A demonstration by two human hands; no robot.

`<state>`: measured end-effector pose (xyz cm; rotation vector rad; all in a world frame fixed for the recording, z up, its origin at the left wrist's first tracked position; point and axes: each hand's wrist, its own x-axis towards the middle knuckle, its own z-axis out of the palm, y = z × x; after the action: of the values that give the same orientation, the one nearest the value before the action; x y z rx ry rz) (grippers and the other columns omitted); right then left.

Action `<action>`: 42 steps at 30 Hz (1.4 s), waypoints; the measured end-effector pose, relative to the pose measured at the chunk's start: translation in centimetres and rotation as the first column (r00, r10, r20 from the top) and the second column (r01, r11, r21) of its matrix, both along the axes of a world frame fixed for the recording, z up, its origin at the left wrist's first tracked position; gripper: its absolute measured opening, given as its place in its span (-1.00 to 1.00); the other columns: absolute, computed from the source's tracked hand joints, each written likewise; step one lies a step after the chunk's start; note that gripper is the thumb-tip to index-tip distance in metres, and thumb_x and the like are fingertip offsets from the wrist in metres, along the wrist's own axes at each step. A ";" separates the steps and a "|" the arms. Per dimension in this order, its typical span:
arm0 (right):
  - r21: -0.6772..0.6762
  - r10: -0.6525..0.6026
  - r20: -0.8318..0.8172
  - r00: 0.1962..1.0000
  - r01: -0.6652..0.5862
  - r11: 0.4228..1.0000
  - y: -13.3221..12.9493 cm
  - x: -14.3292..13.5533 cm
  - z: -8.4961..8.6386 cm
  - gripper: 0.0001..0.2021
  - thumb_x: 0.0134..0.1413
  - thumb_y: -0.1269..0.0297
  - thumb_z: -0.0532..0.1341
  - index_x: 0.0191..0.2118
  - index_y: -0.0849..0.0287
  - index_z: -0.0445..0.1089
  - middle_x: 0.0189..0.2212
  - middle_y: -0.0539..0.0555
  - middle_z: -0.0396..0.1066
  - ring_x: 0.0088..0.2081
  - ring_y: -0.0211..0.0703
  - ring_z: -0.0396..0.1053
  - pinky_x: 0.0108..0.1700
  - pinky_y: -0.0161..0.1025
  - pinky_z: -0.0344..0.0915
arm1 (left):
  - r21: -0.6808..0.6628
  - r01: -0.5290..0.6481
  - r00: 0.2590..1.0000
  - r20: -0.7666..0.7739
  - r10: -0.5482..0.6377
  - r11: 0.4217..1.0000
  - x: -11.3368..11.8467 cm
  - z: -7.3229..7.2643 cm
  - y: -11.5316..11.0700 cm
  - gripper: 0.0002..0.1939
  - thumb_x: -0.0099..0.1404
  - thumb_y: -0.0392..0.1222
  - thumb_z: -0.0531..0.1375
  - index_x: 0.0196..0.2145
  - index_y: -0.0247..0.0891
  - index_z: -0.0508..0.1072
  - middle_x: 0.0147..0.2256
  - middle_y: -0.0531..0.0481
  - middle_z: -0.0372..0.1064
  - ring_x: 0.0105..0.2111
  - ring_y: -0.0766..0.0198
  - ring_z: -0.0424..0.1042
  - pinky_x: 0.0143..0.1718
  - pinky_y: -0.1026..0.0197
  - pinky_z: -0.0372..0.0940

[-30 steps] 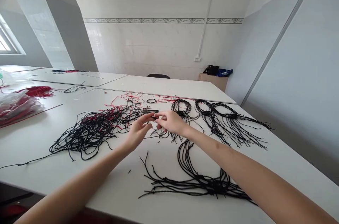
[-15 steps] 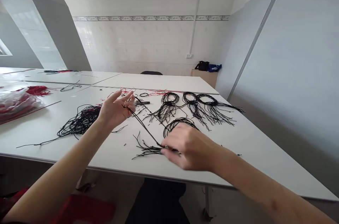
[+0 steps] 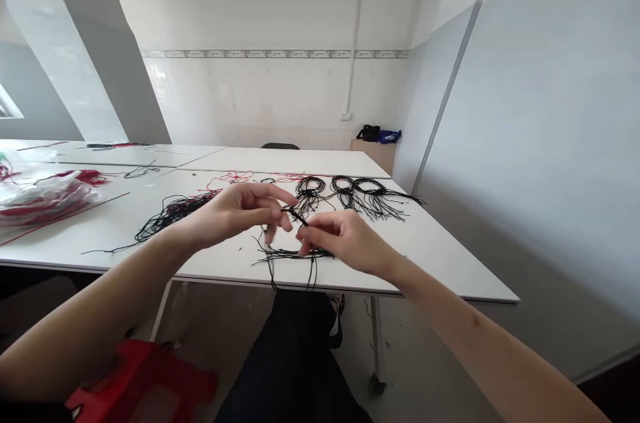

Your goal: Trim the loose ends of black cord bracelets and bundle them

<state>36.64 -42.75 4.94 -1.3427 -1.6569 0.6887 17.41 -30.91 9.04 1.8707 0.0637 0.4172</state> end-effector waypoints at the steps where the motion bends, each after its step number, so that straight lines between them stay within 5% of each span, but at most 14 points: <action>1: 0.033 -0.026 -0.083 0.996 0.029 0.999 -0.8 0.4 0.5 -0.72 0.14 0.05 0.23 -0.38 0.17 0.50 -0.54 0.03 0.45 -0.46 -0.25 0.38 -0.38 -0.29 0.33 | 0.028 -0.020 0.999 -0.046 0.021 0.999 -0.5 0.2 -0.2 -0.73 0.27 -0.22 0.20 -0.06 -0.27 0.45 -0.39 0.00 0.51 -0.57 0.43 0.37 -0.43 0.30 0.32; 5: 0.176 -0.084 -0.467 0.880 0.186 0.967 -4.1 2.3 2.2 -0.77 0.02 0.09 0.33 -0.45 0.15 0.47 -0.77 -0.17 0.02 -0.75 -0.45 -0.01 -0.73 -0.43 0.02 | 0.206 0.066 0.955 -0.297 -0.002 0.976 -2.4 0.2 -0.1 -0.77 0.33 -0.11 0.13 -0.19 -0.28 0.49 -0.51 0.03 0.46 -0.55 0.36 0.40 -0.41 0.27 0.30; 8: 0.169 -0.132 -0.547 0.826 0.264 0.950 -5.6 2.4 3.1 -0.77 -0.02 0.12 0.36 -0.49 0.16 0.46 -0.75 -0.17 -0.08 -0.77 -0.47 -0.10 -0.80 -0.45 -0.18 | 0.377 0.251 0.897 -0.437 -0.067 0.892 -3.0 0.0 -0.3 -0.80 0.32 -0.12 0.14 -0.32 -0.24 0.53 -0.11 -0.10 0.49 -0.08 0.18 0.43 -0.06 0.21 0.27; 11: 0.165 -0.162 -0.558 0.814 0.300 0.939 -6.1 1.8 3.5 -0.79 -0.02 0.12 0.35 -0.46 0.17 0.46 -0.72 -0.17 -0.07 -0.77 -0.49 -0.09 -0.82 -0.45 -0.19 | 0.480 0.344 0.861 -0.504 -0.067 0.807 -2.8 0.1 -0.9 -0.84 0.30 -0.15 0.17 -0.28 -0.16 0.56 0.25 0.01 0.13 0.22 0.08 0.13 0.16 0.15 0.08; 15: 0.162 -0.136 -0.575 0.807 0.275 0.948 -7.0 1.8 3.8 -0.81 0.03 0.16 0.33 -0.40 0.18 0.46 -0.70 -0.17 0.01 -0.80 -0.51 -0.08 -0.88 -0.46 -0.20 | 0.434 0.285 0.906 -0.413 -0.092 0.855 -2.2 0.1 -1.6 -0.80 0.31 -0.16 0.15 -0.39 -0.25 0.53 0.09 -0.09 0.34 0.02 0.13 0.35 -0.02 0.20 0.24; 18: 0.139 -0.044 -0.640 0.767 0.172 0.975 -8.3 2.6 4.2 -0.85 0.13 0.19 0.25 -0.35 0.15 0.46 -0.72 -0.21 -0.02 -0.87 -0.54 -0.13 -0.91 -0.47 -0.30 | 0.153 0.268 0.919 -0.337 -0.205 0.951 -2.2 -0.5 -1.8 -0.75 0.32 -0.10 0.13 -0.44 -0.29 0.44 -0.27 -0.14 0.50 -0.33 0.22 0.47 -0.34 0.25 0.31; 20: 0.136 -0.023 -0.670 0.742 0.153 0.979 -9.2 2.9 4.6 -0.84 0.18 0.20 0.20 -0.36 0.13 0.46 -0.73 -0.22 -0.04 -0.90 -0.57 -0.14 -0.90 -0.48 -0.38 | -0.054 0.258 0.901 -0.348 -0.261 0.965 -2.4 -1.1 -1.9 -0.75 0.33 -0.04 0.11 -0.39 -0.26 0.39 -0.53 -0.06 0.46 -0.57 0.29 0.40 -0.50 0.26 0.26; 22: 0.146 -0.058 -0.663 0.747 0.204 0.968 -9.6 2.9 4.9 -0.82 0.19 0.21 0.20 -0.38 0.13 0.47 -0.73 -0.21 -0.02 -0.91 -0.58 -0.12 -0.90 -0.47 -0.41 | -0.127 0.226 0.888 -0.382 -0.258 0.966 -2.6 -1.6 -2.1 -0.78 0.32 -0.01 0.13 -0.34 -0.22 0.35 -0.66 0.06 0.38 -0.70 0.34 0.29 -0.59 0.29 0.19; 27: 0.188 -0.136 -0.519 0.844 0.268 0.945 -9.4 1.8 4.6 -0.83 0.09 0.14 0.30 -0.37 0.13 0.50 -0.71 -0.17 0.07 -0.89 -0.53 -0.02 -0.93 -0.46 -0.22 | 0.117 0.335 0.770 -0.606 -0.200 0.935 -2.4 -2.1 -2.9 -0.83 0.27 -0.06 0.19 -0.23 -0.18 0.43 -0.64 0.13 0.33 -0.65 0.37 0.28 -0.61 0.34 0.14; 31: 0.152 -0.114 -0.383 0.917 0.185 0.971 -9.1 0.8 4.3 -0.78 0.11 0.06 0.27 -0.33 0.10 0.47 -0.71 -0.15 0.10 -0.88 -0.50 0.00 -0.92 -0.44 -0.20 | 0.388 0.297 0.907 -0.401 -0.130 0.873 -1.6 -2.2 -3.8 -0.83 0.20 -0.14 0.25 -0.50 -0.24 0.50 -0.18 -0.10 0.46 -0.23 0.21 0.44 -0.25 0.25 0.30; 35: 0.199 -0.203 -0.367 0.908 0.290 0.936 -9.2 1.1 4.7 -0.77 0.13 0.04 0.24 -0.32 0.09 0.45 -0.70 -0.15 0.07 -0.88 -0.51 -0.05 -0.91 -0.42 -0.24 | 0.062 0.332 0.894 -0.340 -0.293 0.941 -1.2 -2.2 -4.1 -0.80 0.31 -0.15 0.16 -0.40 -0.27 0.51 -0.22 -0.15 0.52 -0.26 0.21 0.47 -0.25 0.22 0.34; 38: 0.244 -0.359 -0.303 0.883 0.436 0.866 -9.0 1.7 4.4 -0.81 0.17 0.09 0.20 -0.26 0.09 0.41 -0.67 -0.12 0.10 -0.85 -0.47 -0.01 -0.87 -0.40 -0.19 | -0.254 0.297 0.919 -0.186 -0.348 0.920 -1.1 -2.2 -4.0 -0.73 0.36 -0.09 0.12 -0.41 -0.30 0.44 -0.38 -0.14 0.53 -0.34 0.23 0.50 -0.28 0.23 0.37; 42: 0.412 -0.539 -0.069 0.839 0.516 0.751 -8.7 0.9 2.6 -0.80 0.25 0.21 0.13 -0.02 0.02 0.27 -0.56 -0.06 0.24 -0.73 -0.36 0.14 -0.75 -0.35 0.07 | -0.525 0.140 0.989 0.036 -0.143 0.839 -0.4 -2.5 -4.7 -0.77 0.29 -0.13 0.21 -0.45 -0.33 0.41 -0.41 -0.10 0.52 -0.37 0.28 0.52 -0.28 0.29 0.40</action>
<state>37.54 -51.46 7.58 -1.4189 -1.2636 -0.0463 16.99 -35.60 6.52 1.3186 0.0371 0.2574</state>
